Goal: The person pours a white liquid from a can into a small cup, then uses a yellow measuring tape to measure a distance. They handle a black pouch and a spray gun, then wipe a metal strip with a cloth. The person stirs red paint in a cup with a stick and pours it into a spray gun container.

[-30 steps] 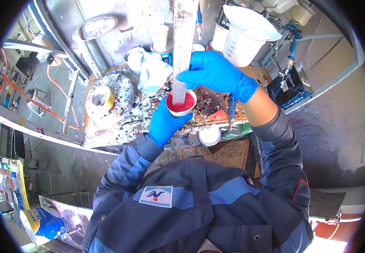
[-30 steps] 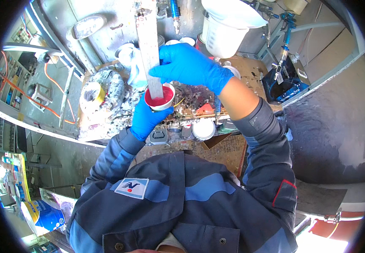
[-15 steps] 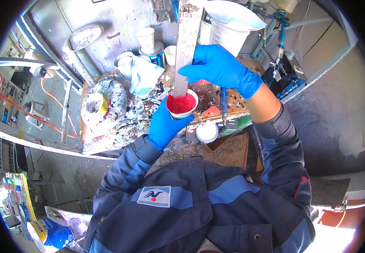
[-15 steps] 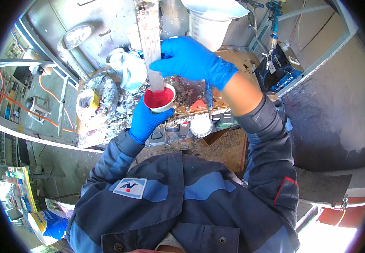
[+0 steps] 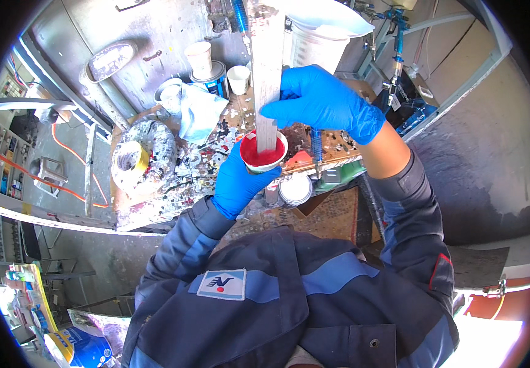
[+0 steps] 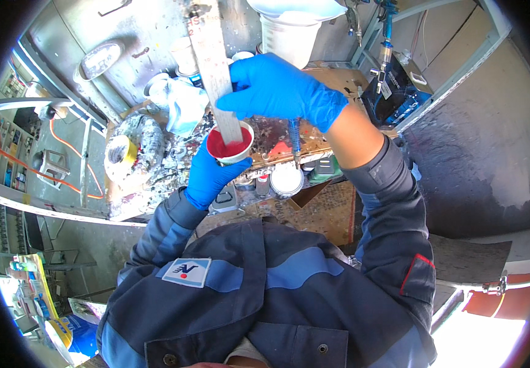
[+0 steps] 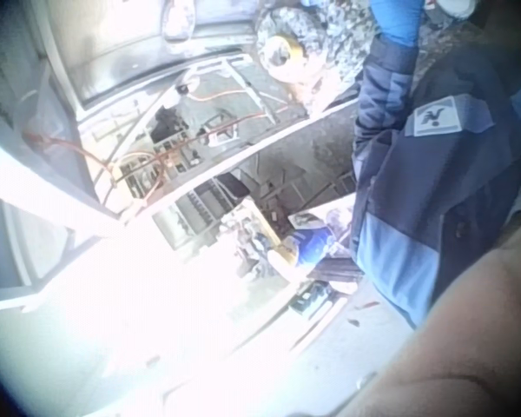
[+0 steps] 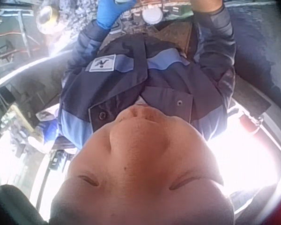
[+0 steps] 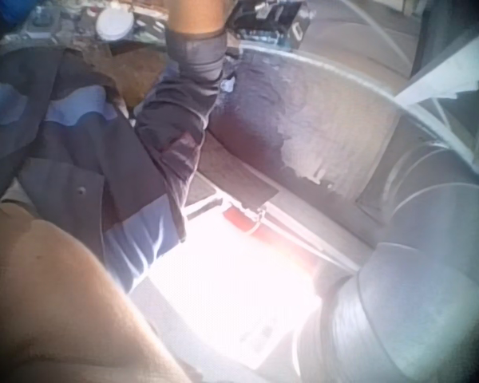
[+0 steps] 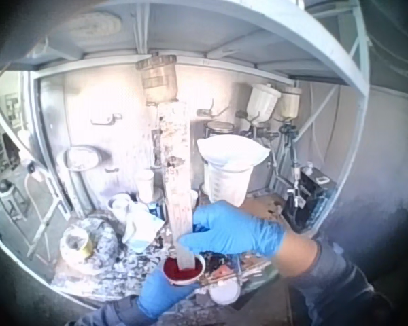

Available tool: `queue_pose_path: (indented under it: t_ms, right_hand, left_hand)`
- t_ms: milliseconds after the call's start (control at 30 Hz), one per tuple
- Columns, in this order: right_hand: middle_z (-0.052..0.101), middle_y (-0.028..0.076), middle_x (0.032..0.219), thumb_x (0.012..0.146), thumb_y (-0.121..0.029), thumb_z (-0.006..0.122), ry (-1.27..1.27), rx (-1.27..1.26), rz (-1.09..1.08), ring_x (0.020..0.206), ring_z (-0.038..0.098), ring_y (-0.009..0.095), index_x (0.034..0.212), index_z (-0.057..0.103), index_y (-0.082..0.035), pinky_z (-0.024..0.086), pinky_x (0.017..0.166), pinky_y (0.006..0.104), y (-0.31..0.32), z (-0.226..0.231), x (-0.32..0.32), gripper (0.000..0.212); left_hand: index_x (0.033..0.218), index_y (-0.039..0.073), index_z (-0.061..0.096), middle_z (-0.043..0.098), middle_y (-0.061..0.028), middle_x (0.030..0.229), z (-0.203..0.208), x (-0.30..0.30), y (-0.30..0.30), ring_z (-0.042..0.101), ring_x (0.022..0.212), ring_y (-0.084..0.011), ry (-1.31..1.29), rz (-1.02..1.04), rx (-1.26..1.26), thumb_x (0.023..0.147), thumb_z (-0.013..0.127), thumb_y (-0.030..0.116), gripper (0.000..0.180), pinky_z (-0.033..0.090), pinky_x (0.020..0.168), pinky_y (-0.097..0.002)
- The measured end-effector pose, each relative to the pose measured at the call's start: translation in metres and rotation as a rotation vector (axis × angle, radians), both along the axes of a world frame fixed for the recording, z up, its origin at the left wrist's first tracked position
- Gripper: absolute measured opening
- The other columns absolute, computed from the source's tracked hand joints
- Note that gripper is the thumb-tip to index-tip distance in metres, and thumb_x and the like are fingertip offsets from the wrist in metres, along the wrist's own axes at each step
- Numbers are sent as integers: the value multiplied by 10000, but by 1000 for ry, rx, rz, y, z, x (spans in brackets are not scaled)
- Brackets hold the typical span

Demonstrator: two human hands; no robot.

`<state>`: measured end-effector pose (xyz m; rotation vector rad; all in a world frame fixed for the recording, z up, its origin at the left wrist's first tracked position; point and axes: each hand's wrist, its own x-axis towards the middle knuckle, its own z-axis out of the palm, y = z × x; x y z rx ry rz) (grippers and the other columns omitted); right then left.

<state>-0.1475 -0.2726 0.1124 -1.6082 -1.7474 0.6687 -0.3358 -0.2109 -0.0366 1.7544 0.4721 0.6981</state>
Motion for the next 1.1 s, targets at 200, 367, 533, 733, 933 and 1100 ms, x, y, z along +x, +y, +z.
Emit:
queue_pose_path:
  t_ms: [200, 367, 533, 733, 933, 1100]
  right_hand:
    - [705, 140, 875, 866, -270, 676, -20, 62, -37, 779, 690, 189, 1075, 703, -39, 548, 723, 320, -4, 11, -5, 313]
    - [712, 134, 874, 869, -272, 675, -93, -49, -51, 793, 693, 182, 1080, 704, -39, 550, 736, 315, -13, 15, -3, 316]
    - [709, 140, 854, 852, -272, 689, -1, 92, -79, 771, 689, 192, 1056, 715, -43, 549, 726, 325, -11, 4, 0, 308]
    - [712, 142, 872, 849, -256, 696, -91, 40, -66, 782, 694, 186, 1064, 708, -33, 552, 731, 315, -12, 1, 7, 310]
    - [711, 140, 865, 855, -264, 703, -1, 35, -104, 768, 685, 169, 1054, 713, -40, 549, 716, 313, -14, 3, 10, 300]
    - [707, 122, 851, 865, -237, 702, 47, -1, -63, 767, 687, 158, 1067, 709, -28, 556, 707, 308, -16, 1, 10, 290]
  left_hand:
    - [1341, 32, 471, 624, -123, 1221, 1, 4, -4, 620, 1098, -212, 10, -33, -17, 719, 865, 254, 769, 506, 919, -347]
    - [1288, 33, 508, 644, -144, 1192, 0, 6, -4, 648, 1069, -242, -31, -19, 11, 724, 854, 327, 724, 533, 877, -346]
    - [1307, 32, 496, 646, -137, 1189, 0, 8, -4, 649, 1061, -236, -8, -46, 8, 720, 856, 319, 746, 533, 877, -350]
    - [1314, 34, 494, 644, -141, 1190, -1, 12, -3, 648, 1061, -240, 13, -72, -11, 717, 858, 323, 757, 533, 878, -351]
    - [1321, 25, 489, 636, -132, 1212, -3, 13, -4, 634, 1082, -212, 12, -57, -4, 712, 868, 252, 752, 522, 899, -343]
    - [1325, 25, 484, 636, -153, 1210, -1, 13, -2, 643, 1082, -247, 19, -68, 44, 698, 874, 330, 800, 537, 880, -348]
